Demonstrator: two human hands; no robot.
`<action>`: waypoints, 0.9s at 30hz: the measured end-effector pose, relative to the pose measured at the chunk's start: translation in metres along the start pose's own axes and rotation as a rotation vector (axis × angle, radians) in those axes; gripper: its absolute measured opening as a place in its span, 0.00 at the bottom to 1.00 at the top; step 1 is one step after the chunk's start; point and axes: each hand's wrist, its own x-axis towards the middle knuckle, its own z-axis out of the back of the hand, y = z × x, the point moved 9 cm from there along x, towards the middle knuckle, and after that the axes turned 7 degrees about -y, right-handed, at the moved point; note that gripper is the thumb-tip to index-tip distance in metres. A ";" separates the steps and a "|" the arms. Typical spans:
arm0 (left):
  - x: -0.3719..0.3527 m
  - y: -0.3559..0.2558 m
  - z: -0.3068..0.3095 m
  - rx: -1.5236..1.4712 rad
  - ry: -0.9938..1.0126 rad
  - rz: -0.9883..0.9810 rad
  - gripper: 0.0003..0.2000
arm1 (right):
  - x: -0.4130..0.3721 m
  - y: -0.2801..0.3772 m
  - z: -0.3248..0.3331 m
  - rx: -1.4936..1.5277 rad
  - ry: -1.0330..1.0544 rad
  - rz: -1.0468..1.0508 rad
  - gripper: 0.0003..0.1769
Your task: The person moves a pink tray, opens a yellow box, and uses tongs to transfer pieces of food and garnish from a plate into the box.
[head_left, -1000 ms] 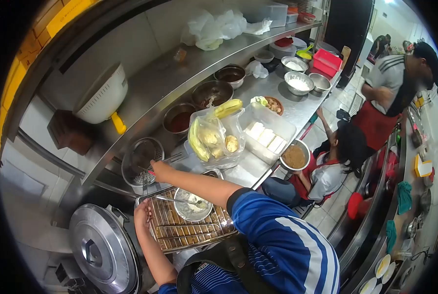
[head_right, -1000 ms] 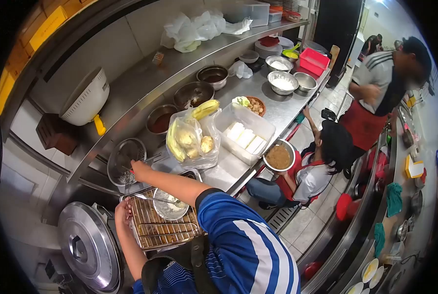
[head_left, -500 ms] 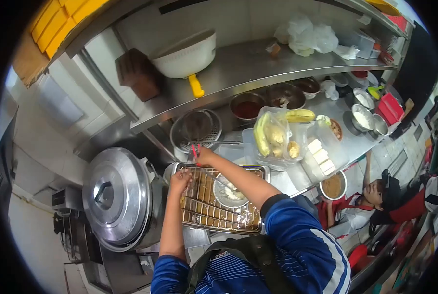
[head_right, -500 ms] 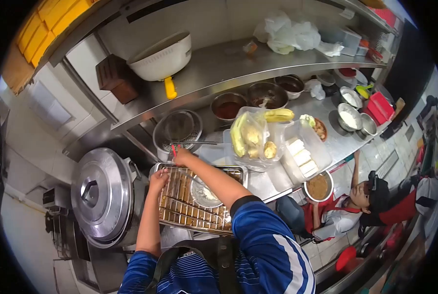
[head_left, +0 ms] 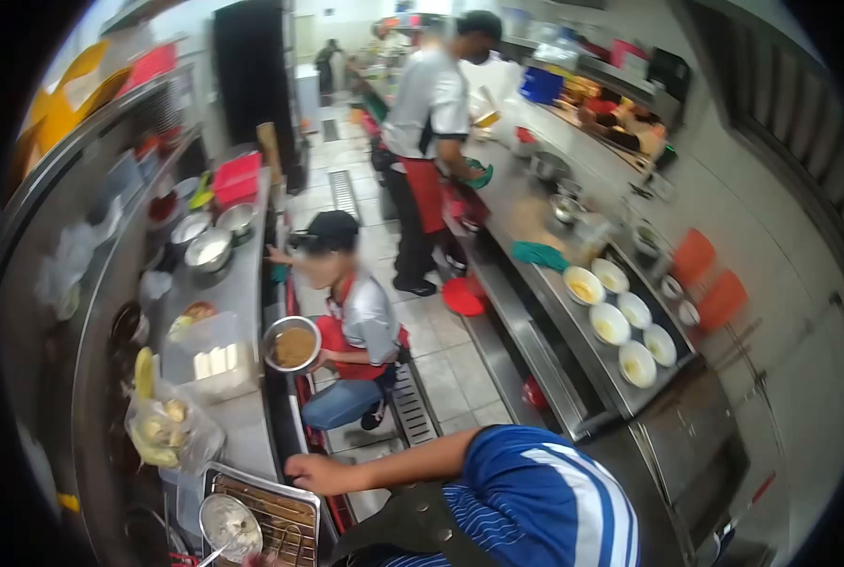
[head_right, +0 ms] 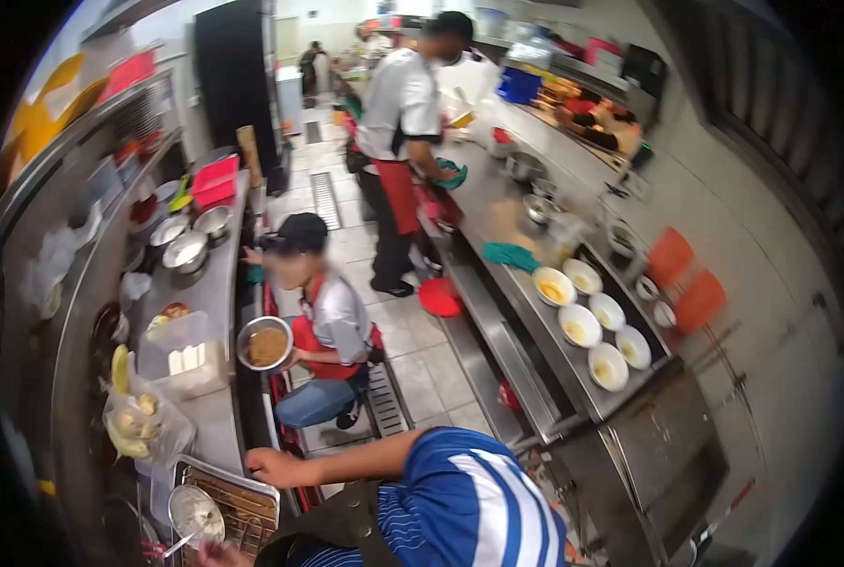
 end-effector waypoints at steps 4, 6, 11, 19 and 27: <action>-0.098 -0.033 -0.130 -0.380 0.656 0.271 0.20 | -0.156 -0.129 0.078 -0.449 -0.016 -0.229 0.20; -0.163 -0.035 -0.174 -0.328 1.270 0.344 0.22 | -0.258 -0.211 0.089 -0.438 0.247 -0.613 0.32; -0.237 -0.040 -0.193 -0.276 1.783 0.512 0.22 | -0.332 -0.200 0.122 -0.128 0.189 -0.798 0.32; -0.245 -0.119 -0.289 -0.315 1.655 0.029 0.17 | -0.341 -0.160 0.197 0.135 0.081 -0.822 0.28; -0.361 -0.134 -0.383 -0.256 1.683 0.182 0.18 | -0.427 -0.152 0.338 0.333 -0.460 -1.327 0.23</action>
